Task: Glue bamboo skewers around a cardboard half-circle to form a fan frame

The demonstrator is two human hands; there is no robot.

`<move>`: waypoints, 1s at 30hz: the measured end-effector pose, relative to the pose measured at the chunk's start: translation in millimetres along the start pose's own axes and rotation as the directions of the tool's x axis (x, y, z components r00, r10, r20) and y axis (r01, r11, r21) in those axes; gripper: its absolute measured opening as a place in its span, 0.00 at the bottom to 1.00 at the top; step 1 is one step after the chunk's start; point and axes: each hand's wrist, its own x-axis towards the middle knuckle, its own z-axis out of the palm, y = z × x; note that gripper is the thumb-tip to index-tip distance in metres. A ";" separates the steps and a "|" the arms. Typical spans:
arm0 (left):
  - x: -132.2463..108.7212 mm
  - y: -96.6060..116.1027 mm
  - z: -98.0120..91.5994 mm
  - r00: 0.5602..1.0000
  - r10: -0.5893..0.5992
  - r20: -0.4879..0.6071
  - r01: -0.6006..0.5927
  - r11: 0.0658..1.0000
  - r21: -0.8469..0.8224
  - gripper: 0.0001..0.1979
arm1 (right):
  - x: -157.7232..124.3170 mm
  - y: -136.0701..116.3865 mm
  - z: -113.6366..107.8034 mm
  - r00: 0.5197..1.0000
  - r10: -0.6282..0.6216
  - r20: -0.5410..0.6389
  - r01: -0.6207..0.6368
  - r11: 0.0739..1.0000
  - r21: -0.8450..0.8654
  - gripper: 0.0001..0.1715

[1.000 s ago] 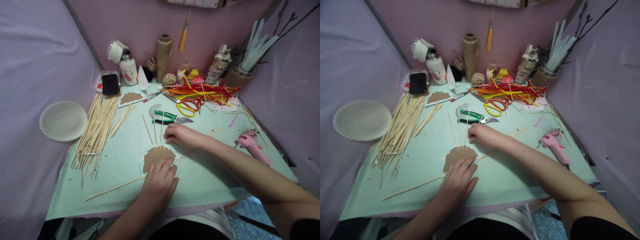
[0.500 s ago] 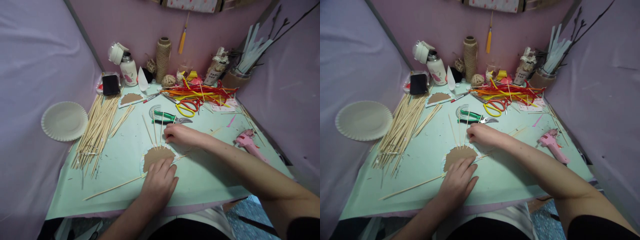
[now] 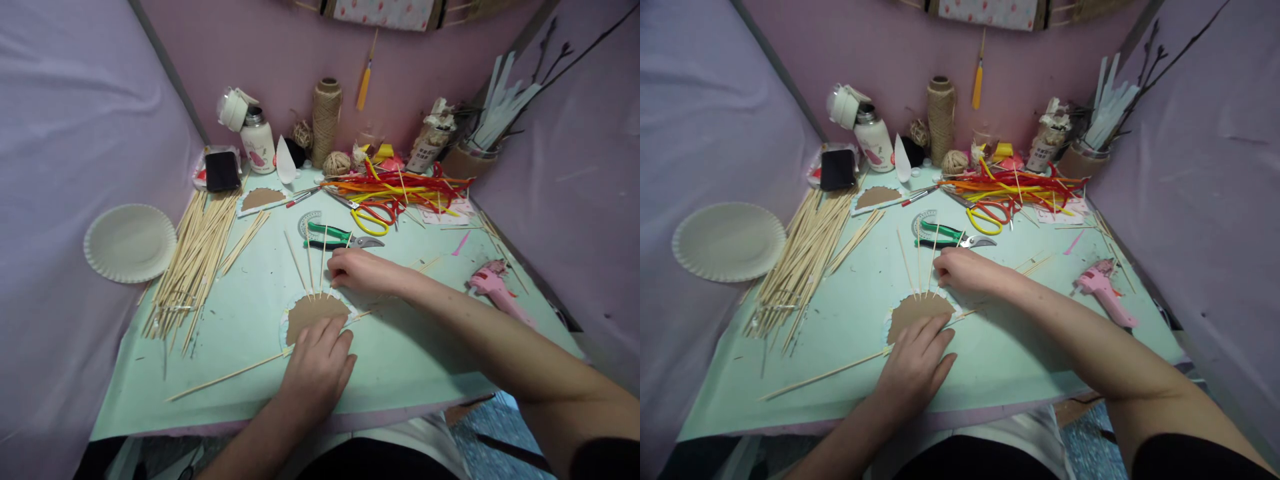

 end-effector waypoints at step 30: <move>-0.2 0.1 1.1 1.000 -0.005 -0.005 0.005 1.000 -0.010 0.08 | 0.4 0.5 -1.0 1.000 -0.005 -0.001 0.005 1.000 0.013 0.06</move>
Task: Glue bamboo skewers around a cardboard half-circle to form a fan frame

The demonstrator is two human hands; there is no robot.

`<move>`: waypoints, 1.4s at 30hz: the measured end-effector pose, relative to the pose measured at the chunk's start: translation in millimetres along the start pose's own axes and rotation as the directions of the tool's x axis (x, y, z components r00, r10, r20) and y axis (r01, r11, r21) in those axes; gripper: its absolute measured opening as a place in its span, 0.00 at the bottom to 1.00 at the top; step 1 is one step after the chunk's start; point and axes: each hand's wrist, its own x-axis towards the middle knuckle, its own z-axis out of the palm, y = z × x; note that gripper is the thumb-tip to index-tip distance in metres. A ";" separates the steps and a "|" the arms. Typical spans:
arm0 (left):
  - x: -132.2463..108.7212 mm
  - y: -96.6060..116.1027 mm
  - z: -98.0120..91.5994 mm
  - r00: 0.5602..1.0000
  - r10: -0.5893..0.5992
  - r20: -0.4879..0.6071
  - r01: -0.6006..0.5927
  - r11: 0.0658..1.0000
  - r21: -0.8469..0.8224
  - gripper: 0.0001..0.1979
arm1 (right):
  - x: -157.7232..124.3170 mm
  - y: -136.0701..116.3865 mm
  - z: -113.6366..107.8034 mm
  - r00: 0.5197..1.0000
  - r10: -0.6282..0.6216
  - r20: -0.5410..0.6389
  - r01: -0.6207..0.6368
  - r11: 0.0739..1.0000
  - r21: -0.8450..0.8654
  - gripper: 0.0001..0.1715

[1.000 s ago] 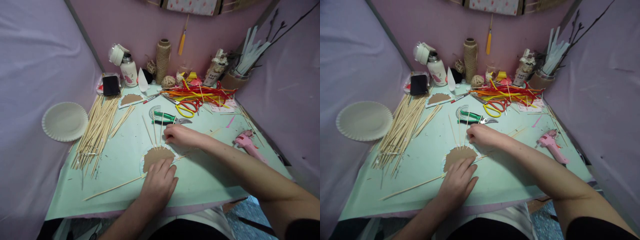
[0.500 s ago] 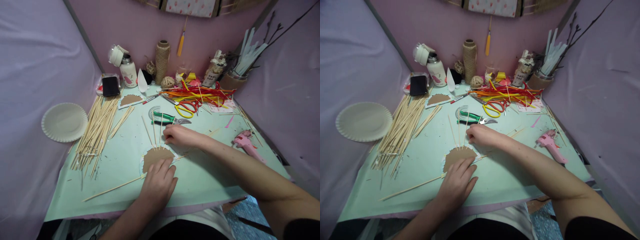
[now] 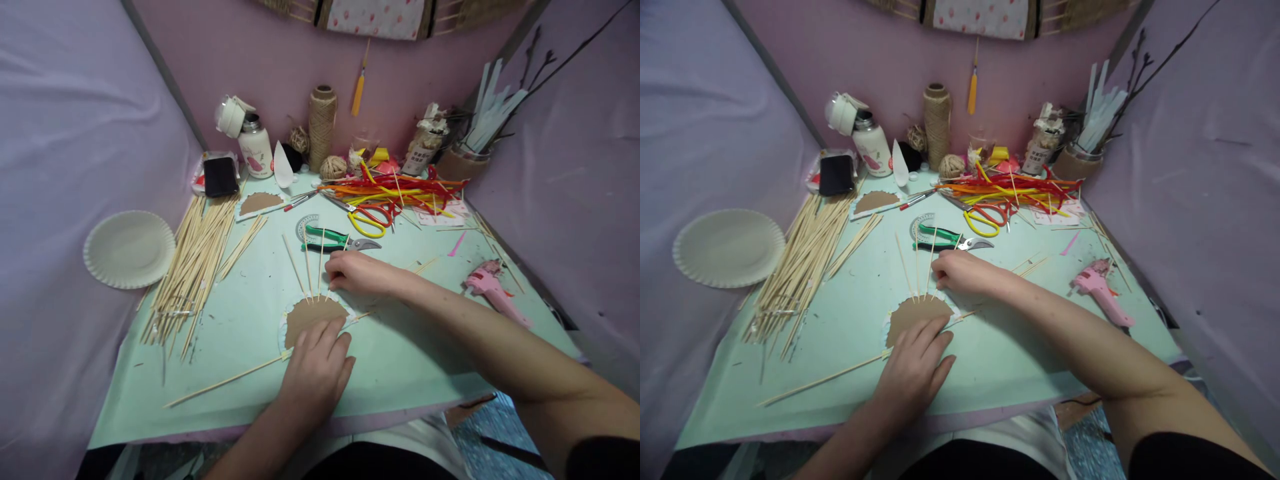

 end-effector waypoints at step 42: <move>0.7 -1.4 -2.0 1.000 0.006 0.013 -0.006 1.000 -0.016 0.09 | 0.4 1.0 0.5 1.000 -0.010 0.005 0.011 1.000 -0.014 0.06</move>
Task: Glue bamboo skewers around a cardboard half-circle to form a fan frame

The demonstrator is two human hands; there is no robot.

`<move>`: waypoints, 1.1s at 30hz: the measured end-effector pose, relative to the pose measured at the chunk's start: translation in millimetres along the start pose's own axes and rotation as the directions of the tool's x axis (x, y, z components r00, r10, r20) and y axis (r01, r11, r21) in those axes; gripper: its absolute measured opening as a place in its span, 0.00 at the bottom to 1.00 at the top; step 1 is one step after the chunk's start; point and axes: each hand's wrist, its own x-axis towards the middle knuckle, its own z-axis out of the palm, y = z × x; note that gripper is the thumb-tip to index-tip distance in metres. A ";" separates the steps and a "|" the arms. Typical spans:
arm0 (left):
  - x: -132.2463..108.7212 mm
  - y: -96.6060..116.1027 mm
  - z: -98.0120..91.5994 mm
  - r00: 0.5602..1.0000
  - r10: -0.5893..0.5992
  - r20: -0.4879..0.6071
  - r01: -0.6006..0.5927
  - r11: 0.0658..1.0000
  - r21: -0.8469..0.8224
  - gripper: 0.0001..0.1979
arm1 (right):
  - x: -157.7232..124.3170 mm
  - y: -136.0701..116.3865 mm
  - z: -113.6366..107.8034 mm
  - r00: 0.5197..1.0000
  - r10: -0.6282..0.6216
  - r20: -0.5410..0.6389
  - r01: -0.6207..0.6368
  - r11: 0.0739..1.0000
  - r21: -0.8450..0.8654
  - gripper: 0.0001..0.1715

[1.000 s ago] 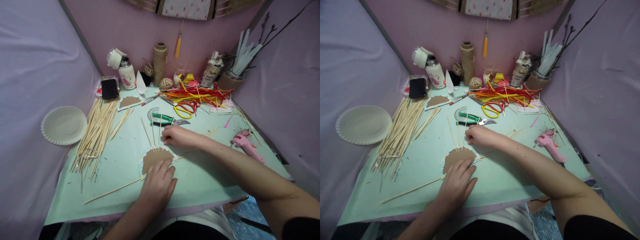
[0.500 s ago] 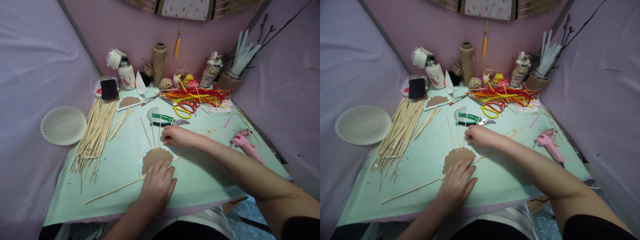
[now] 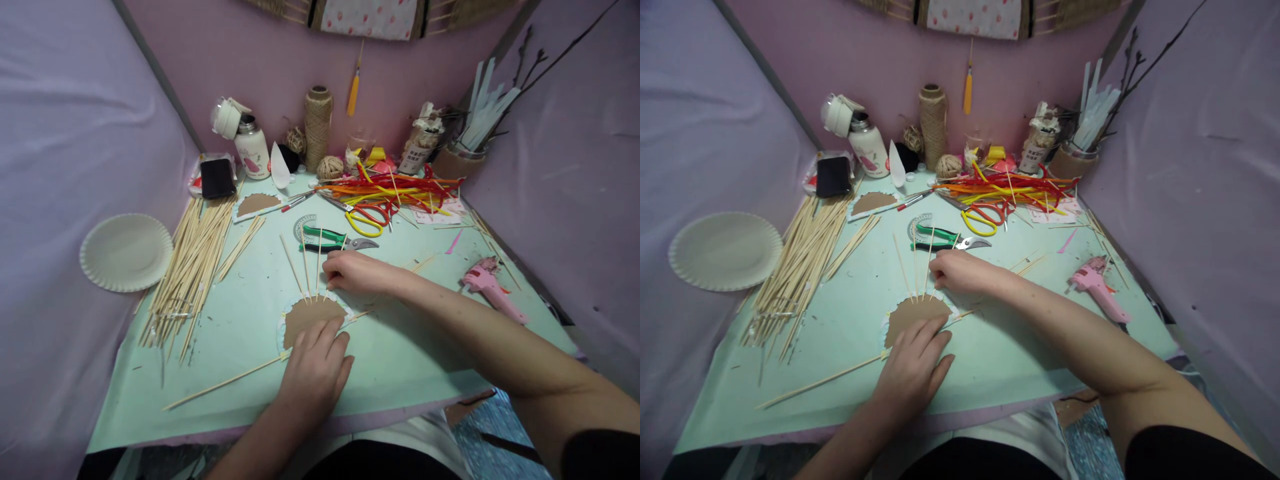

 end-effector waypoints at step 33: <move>0.5 0.6 -0.5 1.000 0.004 -0.007 -0.004 1.000 -0.003 0.08 | -0.8 0.5 0.3 1.000 -0.005 -0.003 0.005 1.000 0.016 0.06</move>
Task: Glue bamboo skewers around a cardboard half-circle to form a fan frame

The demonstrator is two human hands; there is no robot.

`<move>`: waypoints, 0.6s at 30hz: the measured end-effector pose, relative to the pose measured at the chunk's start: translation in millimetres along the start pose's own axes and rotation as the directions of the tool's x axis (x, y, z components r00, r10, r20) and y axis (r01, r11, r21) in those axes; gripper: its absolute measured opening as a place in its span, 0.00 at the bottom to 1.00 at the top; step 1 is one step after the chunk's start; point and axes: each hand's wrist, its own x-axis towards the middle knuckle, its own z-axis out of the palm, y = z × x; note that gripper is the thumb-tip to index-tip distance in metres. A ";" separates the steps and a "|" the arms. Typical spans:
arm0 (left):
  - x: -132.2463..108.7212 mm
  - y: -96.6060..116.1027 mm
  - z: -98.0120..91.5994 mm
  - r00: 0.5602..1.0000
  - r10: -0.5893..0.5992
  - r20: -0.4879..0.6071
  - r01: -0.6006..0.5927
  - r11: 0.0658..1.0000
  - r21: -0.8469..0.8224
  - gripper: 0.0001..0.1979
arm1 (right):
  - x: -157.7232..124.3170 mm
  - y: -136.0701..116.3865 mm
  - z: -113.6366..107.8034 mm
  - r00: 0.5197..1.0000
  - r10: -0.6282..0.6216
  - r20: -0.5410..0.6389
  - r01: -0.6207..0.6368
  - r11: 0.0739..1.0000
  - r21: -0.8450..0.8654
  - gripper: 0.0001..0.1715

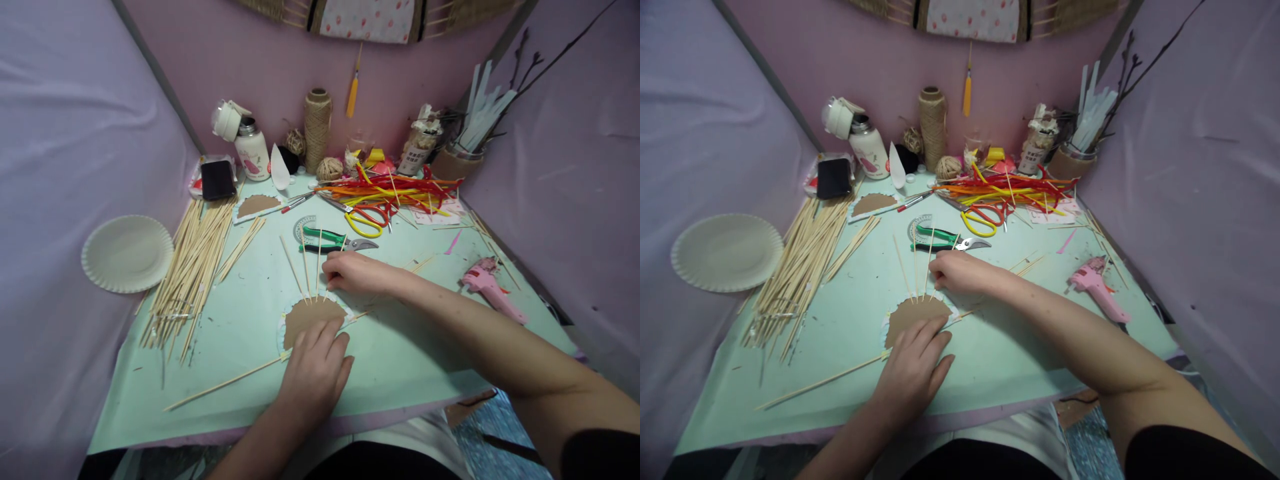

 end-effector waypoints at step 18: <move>-1.0 0.7 2.6 1.000 -0.017 -0.022 0.017 1.000 0.010 0.08 | -0.7 -3.1 -2.7 1.000 -0.005 0.013 0.005 1.000 0.014 0.06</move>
